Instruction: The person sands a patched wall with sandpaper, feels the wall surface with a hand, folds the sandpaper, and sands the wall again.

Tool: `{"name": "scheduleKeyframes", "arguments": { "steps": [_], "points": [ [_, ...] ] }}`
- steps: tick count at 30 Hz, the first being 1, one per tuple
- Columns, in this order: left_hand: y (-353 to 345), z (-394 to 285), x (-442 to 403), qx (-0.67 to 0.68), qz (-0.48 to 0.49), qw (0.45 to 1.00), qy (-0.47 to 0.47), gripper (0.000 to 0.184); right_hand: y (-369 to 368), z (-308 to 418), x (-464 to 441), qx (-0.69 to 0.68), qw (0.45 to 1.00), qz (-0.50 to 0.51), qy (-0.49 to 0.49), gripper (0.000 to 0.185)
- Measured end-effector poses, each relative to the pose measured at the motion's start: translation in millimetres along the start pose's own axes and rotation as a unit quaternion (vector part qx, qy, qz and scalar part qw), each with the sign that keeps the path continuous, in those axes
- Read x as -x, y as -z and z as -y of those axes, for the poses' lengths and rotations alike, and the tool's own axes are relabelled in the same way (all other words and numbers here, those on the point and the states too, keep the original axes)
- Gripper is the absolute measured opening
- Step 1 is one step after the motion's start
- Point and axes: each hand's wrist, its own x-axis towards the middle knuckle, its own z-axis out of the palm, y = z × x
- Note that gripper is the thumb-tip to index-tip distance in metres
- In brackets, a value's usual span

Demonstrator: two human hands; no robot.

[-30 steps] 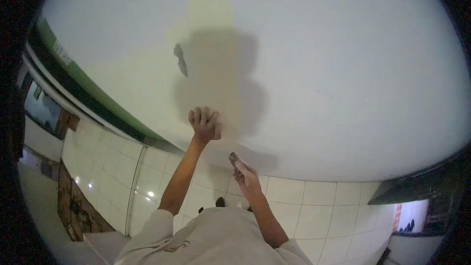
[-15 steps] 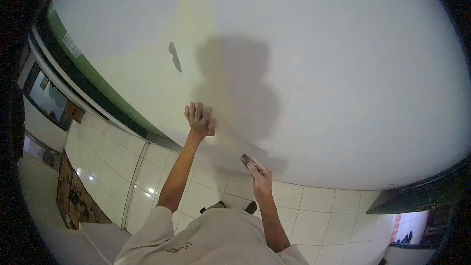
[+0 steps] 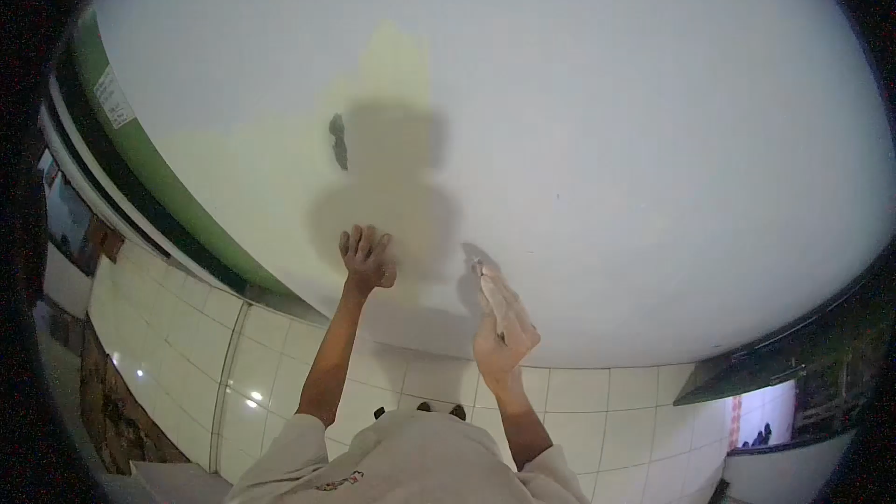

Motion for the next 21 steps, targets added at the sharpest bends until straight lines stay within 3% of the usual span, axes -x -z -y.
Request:
{"name": "scheduleKeyframes", "arguments": {
  "steps": [9, 11, 16, 21],
  "points": [
    [8, -4, -13, 0.039, -0.01, 0.999, 0.011, 0.047, -11, 16, -72, 0.133, 0.956, -0.009, 0.26, 0.043],
    [11, -6, -19, 0.032, -0.006, 0.999, 0.005, 0.046, -14, 25, -89, 0.176, 0.925, -0.005, 0.336, 0.06],
    [12, -8, -25, 0.041, -0.007, 0.999, 0.006, 0.045, -35, 20, -115, 0.27, 0.897, -0.021, 0.35, 0.061],
    [13, -4, -22, 0.06, -0.001, 0.998, 0.016, 0.045, -68, -7, -121, 0.294, 0.891, -0.055, 0.34, 0.045]
  ]
}}
